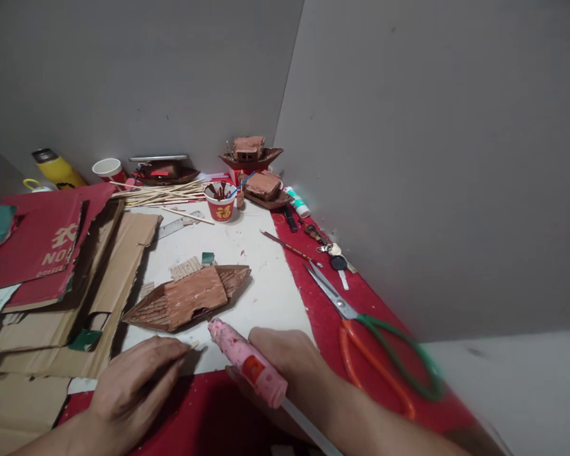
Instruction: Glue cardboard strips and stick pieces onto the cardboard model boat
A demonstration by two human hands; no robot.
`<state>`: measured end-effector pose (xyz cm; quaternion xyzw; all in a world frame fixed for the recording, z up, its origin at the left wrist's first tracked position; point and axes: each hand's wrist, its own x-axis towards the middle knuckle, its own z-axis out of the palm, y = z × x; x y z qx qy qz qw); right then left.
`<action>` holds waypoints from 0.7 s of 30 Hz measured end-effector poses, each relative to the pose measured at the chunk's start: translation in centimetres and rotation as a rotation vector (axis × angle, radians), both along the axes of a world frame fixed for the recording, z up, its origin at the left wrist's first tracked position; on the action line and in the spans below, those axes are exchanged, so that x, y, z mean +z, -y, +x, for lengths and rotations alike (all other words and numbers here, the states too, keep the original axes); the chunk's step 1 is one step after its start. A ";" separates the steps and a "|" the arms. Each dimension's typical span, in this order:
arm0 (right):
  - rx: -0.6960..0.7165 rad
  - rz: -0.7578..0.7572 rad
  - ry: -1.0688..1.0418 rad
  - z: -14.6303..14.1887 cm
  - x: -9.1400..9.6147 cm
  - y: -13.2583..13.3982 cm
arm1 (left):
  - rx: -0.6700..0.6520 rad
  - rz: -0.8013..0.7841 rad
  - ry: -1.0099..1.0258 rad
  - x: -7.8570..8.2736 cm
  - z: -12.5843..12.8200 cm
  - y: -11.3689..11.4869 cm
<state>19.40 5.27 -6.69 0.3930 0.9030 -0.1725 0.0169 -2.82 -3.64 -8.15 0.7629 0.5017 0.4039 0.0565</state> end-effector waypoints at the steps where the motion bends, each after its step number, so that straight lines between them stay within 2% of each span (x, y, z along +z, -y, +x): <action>1: -0.007 -0.008 0.011 0.0 0.0 0.0 | -0.001 -0.004 -0.001 0.0 0.0 0.0; 4: 0.004 0.023 0.003 -0.1 -0.1 -0.1 | -0.001 -0.005 -0.001 -0.1 0.0 0.0; 10: 0.149 0.242 -0.160 0.0 -1.1 0.1 | -0.009 0.012 0.020 -0.2 0.1 0.0; 17: 0.125 0.240 -0.177 0.4 -2.3 0.3 | 0.004 0.001 0.006 -0.1 0.1 0.2; 21: 0.150 0.189 -0.178 0.2 -1.8 0.2 | 0.018 0.016 -0.013 -0.2 0.1 0.1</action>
